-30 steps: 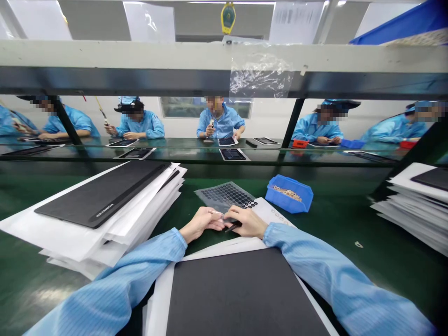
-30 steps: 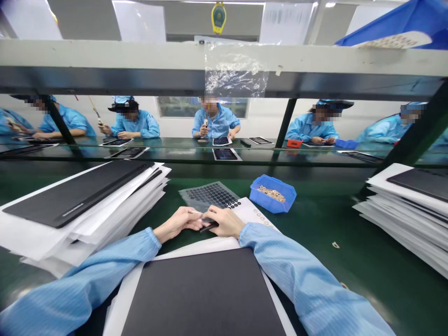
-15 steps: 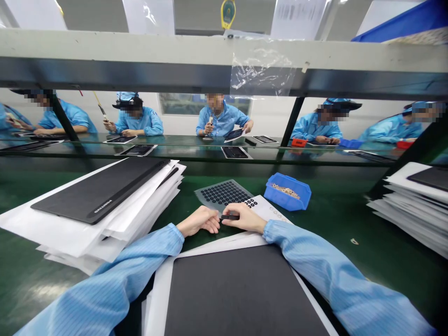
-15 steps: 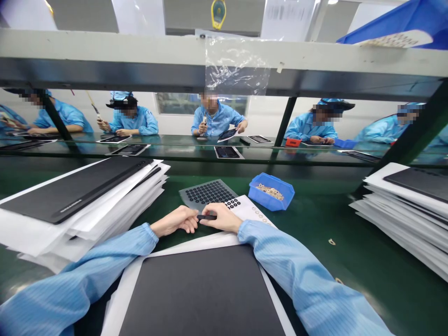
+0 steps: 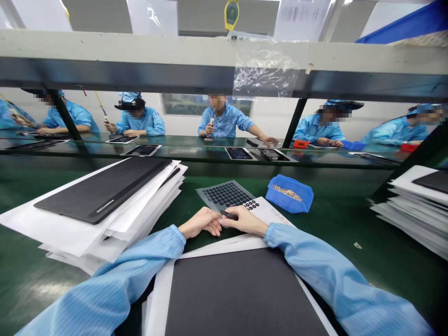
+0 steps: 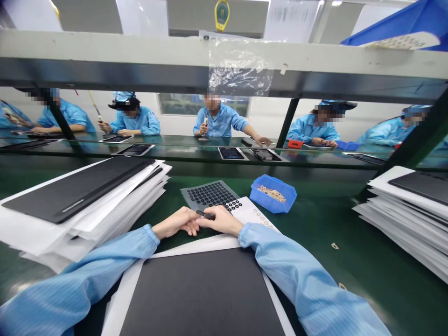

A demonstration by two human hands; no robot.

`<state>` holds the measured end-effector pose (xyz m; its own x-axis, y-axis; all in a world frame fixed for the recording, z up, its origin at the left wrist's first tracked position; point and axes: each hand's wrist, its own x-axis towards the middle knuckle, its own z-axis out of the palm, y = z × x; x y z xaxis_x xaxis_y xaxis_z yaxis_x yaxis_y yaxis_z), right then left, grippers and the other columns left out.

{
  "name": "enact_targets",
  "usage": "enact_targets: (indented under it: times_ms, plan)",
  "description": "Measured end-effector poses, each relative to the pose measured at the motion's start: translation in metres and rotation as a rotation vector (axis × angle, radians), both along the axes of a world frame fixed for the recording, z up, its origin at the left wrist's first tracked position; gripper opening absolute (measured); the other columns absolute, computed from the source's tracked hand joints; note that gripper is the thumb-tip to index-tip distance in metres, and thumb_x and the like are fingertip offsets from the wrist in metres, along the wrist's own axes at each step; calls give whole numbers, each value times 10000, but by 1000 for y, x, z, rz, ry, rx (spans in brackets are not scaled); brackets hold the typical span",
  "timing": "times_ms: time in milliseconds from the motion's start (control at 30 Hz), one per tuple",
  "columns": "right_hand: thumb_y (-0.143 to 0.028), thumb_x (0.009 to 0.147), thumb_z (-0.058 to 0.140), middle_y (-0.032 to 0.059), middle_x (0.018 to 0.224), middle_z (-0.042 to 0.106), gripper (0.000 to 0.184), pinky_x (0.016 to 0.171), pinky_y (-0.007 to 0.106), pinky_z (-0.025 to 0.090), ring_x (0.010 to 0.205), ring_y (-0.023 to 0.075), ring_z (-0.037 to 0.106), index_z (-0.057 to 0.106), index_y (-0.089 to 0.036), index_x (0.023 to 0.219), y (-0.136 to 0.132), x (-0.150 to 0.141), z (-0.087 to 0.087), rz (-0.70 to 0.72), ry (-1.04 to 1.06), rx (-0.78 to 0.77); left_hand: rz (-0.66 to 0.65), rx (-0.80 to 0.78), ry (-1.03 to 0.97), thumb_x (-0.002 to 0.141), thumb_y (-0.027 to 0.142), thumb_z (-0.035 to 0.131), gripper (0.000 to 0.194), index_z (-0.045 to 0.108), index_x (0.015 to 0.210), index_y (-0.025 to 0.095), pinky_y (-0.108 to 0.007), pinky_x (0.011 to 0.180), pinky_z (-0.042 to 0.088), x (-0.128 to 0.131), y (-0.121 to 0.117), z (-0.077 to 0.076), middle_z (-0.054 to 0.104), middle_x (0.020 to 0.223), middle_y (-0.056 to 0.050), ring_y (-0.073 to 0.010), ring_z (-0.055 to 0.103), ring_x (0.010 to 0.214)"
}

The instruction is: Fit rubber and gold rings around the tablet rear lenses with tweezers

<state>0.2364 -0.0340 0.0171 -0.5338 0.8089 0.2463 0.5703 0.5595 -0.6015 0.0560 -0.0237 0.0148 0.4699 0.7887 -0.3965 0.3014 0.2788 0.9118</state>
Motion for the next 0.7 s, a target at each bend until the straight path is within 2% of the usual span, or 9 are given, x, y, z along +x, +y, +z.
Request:
enact_targets:
  times_ms: [133,267,400,500,600,700]
  plan:
    - [-242,764,606,-31,592,529,140,538,207,330,564,94,439,612,-136,672,-2,-1,1,46,-49,-1,59,7,-50,932,347,537,254,599,993,109,-282,640,533,-3,9,0,630,881,-39,-126,616,711]
    - [-146,700,597,-50,589,529,55,532,193,338,550,83,450,590,-152,646,-7,-2,5,150,-136,-28,255,79,-115,932,349,534,283,570,1097,123,-320,699,541,-17,38,4,615,1006,-66,-154,621,812]
    - [-98,606,621,-68,576,466,141,531,202,309,550,84,409,508,-173,567,-2,8,18,190,-260,13,360,111,-133,923,323,552,292,555,1143,131,-345,737,542,-40,61,10,596,1079,-80,-174,616,877]
    - [-64,597,593,-47,598,447,177,559,233,287,582,108,403,463,-180,561,12,34,30,42,-322,112,327,85,-96,918,316,560,298,554,1151,130,-361,762,539,-51,59,11,591,1101,-86,-185,613,907]
    - [-17,613,545,-6,655,477,182,552,252,273,582,124,419,467,-180,590,24,62,35,-152,-349,189,239,49,-30,916,310,565,292,560,1141,125,-359,761,539,-48,48,8,595,1092,-87,-184,615,902]
    - [-25,619,598,10,666,512,189,536,250,294,567,129,453,491,-178,590,25,70,32,-187,-367,196,128,20,35,914,295,570,256,575,1099,117,-336,732,543,-33,34,4,611,1040,-76,-168,622,857]
